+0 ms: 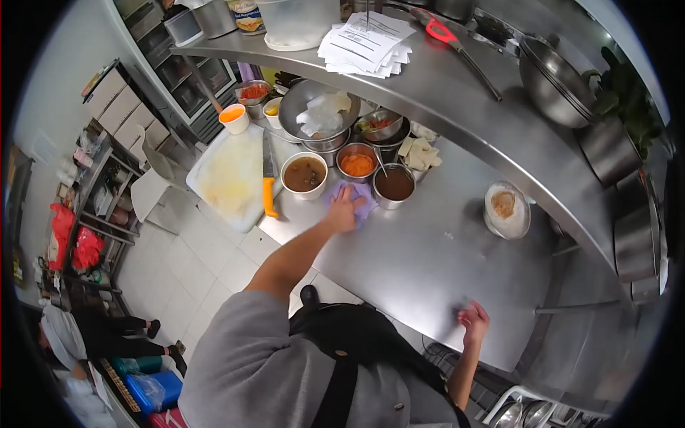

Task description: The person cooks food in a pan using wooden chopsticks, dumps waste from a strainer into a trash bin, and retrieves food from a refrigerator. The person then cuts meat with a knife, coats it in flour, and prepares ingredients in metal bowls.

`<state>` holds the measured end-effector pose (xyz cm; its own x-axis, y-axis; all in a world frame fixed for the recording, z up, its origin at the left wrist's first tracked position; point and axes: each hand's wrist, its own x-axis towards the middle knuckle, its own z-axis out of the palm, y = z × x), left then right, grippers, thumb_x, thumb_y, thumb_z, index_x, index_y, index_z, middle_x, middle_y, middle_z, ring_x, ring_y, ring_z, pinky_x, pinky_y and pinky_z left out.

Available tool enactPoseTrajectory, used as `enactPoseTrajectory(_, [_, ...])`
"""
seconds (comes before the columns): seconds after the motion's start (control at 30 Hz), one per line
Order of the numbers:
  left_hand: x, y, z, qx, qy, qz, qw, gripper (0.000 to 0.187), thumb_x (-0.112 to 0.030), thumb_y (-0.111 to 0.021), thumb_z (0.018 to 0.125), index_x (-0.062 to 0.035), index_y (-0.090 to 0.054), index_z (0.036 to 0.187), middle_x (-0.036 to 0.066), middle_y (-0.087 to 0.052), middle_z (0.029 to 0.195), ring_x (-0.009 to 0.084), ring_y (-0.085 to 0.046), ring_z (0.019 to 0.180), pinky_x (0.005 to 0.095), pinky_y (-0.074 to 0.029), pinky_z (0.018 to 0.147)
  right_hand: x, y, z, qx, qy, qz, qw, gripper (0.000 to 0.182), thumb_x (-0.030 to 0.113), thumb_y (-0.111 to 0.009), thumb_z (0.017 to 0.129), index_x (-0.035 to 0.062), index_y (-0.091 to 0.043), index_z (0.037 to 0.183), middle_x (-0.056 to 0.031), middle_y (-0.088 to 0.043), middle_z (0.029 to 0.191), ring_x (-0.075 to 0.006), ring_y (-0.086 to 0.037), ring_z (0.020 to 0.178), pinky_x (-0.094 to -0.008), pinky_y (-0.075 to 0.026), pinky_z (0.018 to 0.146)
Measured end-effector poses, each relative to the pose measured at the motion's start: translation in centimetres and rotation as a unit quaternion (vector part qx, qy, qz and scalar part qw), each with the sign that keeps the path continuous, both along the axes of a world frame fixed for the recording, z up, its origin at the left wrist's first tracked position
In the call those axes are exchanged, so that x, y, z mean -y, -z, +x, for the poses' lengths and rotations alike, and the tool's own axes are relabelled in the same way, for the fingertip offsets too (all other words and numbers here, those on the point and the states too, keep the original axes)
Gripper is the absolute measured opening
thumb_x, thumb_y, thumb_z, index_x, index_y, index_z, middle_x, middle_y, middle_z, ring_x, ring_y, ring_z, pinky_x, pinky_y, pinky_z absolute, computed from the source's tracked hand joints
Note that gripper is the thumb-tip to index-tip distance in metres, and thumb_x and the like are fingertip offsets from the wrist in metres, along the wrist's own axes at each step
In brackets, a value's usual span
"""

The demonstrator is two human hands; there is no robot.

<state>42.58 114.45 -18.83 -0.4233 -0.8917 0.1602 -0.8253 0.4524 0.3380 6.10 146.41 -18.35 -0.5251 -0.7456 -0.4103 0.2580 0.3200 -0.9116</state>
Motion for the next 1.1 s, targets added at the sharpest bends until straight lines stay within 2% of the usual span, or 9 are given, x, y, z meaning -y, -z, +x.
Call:
enactPoseTrajectory(0.13, [2.4, 2.1, 4.2, -0.031, 0.125, 0.050, 0.990, 0.047, -0.003, -0.063, 0.063, -0.0204, -0.064, 0.106, 0.017, -0.043, 0.123, 0.0376, -0.043, 0.112, 0.0431, -0.040, 0.094, 4.9, -19.7, 6.5, -0.120, -0.468, -0.104, 0.869, 0.033, -0.006, -0.059, 0.075, -0.0029, -0.061, 0.107, -0.0129, -0.066, 0.076, -0.0166, -0.064, 0.067, -0.0276, -0.051, 0.064])
enactPoseTrajectory(0.27, [-4.7, 1.9, 8.2, -0.048, 0.039, -0.015, 0.998, 0.040, -0.003, -0.062, 0.061, -0.0152, -0.065, 0.099, 0.019, -0.047, 0.111, 0.0396, -0.045, 0.103, 0.0437, -0.042, 0.088, 6.8, -35.5, 7.9, -0.497, -0.260, -0.435, 0.704, 0.028, -0.006, -0.057, 0.071, -0.0026, -0.066, 0.097, -0.0138, -0.067, 0.079, -0.0211, -0.065, 0.066, -0.0264, -0.050, 0.063])
enactPoseTrajectory(0.3, [-6.2, 1.8, 8.9, -0.052, 0.035, -0.014, 0.998, 0.038, -0.003, -0.062, 0.061, -0.0137, -0.065, 0.097, 0.019, -0.047, 0.108, 0.0400, -0.045, 0.101, 0.0448, -0.043, 0.085, 8.6, -37.7, 8.5, -0.622, -0.149, -0.414, 0.648, 0.031, -0.006, -0.055, 0.072, -0.0027, -0.065, 0.101, -0.0127, -0.067, 0.084, -0.0172, -0.063, 0.067, -0.0251, -0.049, 0.062])
enactPoseTrajectory(0.37, [-8.4, 2.4, 9.2, -0.059, -0.011, -0.018, 0.998, 0.034, -0.003, -0.063, 0.061, -0.0115, -0.064, 0.095, 0.018, -0.047, 0.105, 0.0396, -0.045, 0.099, 0.0483, -0.044, 0.079, 13.2, -40.6, 8.5, -0.664, -0.103, -0.327, 0.664, 0.042, -0.006, -0.051, 0.077, 0.0039, -0.057, 0.117, -0.0139, -0.060, 0.112, -0.0114, -0.058, 0.075, -0.0206, -0.046, 0.066])
enactPoseTrajectory(0.47, [-9.6, 1.5, 8.0, -0.057, -0.060, -0.036, 0.996, 0.033, -0.004, -0.064, 0.060, -0.0107, -0.064, 0.093, 0.017, -0.047, 0.107, 0.0382, -0.045, 0.100, 0.0496, -0.044, 0.075, 21.3, -42.1, 6.6, -0.807, -0.040, -0.206, 0.552, 0.038, 0.015, -0.055, 0.084, 0.0049, -0.053, 0.121, -0.0207, -0.057, 0.113, -0.0350, -0.061, 0.085, -0.0394, -0.049, 0.074])
enactPoseTrajectory(0.53, [-9.6, 1.4, 7.7, -0.051, -0.072, -0.027, 0.996, 0.033, -0.004, -0.064, 0.060, -0.0105, -0.064, 0.092, 0.017, -0.047, 0.108, 0.0375, -0.045, 0.101, 0.0505, -0.043, 0.076, 23.9, -43.0, 5.8, -0.788, -0.073, -0.094, 0.603, 0.033, 0.022, -0.053, 0.085, 0.0026, -0.056, 0.112, -0.0231, -0.060, 0.101, -0.0432, -0.056, 0.089, -0.0484, -0.045, 0.077])
enactPoseTrajectory(0.7, [-7.8, 3.1, 9.3, -0.026, -0.094, -0.040, 0.994, 0.037, -0.007, -0.065, 0.062, -0.0116, -0.062, 0.099, 0.016, -0.045, 0.112, 0.0355, -0.044, 0.105, 0.0517, -0.040, 0.079, 25.5, -44.9, 4.2, -0.813, -0.163, -0.088, 0.552, 0.018, 0.015, -0.053, 0.076, 0.0026, -0.064, 0.083, -0.0201, -0.062, 0.088, -0.0373, -0.058, 0.088, -0.0440, -0.046, 0.077])
enactPoseTrajectory(0.9, [-3.9, 0.9, 10.1, 0.064, -0.007, 0.093, 0.994, 0.053, -0.014, -0.062, 0.071, -0.0138, -0.048, 0.123, 0.020, -0.033, 0.131, 0.0440, -0.028, 0.126, 0.0670, -0.026, 0.093, 25.4, -47.9, 4.4, -0.681, -0.078, -0.033, 0.727, 0.030, 0.009, -0.068, 0.062, -0.0052, -0.064, 0.088, -0.0118, -0.061, 0.065, -0.0183, -0.059, 0.054, -0.0301, -0.046, 0.044])
enactPoseTrajectory(1.1, [-4.3, 3.3, 10.8, 0.006, 0.029, 0.051, 0.998, 0.044, -0.020, -0.048, 0.082, -0.0143, -0.046, 0.126, 0.025, -0.025, 0.138, 0.0513, -0.020, 0.128, 0.0803, -0.012, 0.087, 25.9, -47.9, 2.9, -0.586, -0.005, -0.079, 0.806, 0.017, 0.011, -0.067, 0.072, -0.0009, -0.064, 0.084, -0.0036, -0.057, 0.066, -0.0108, -0.050, 0.057, -0.0270, -0.039, 0.052])
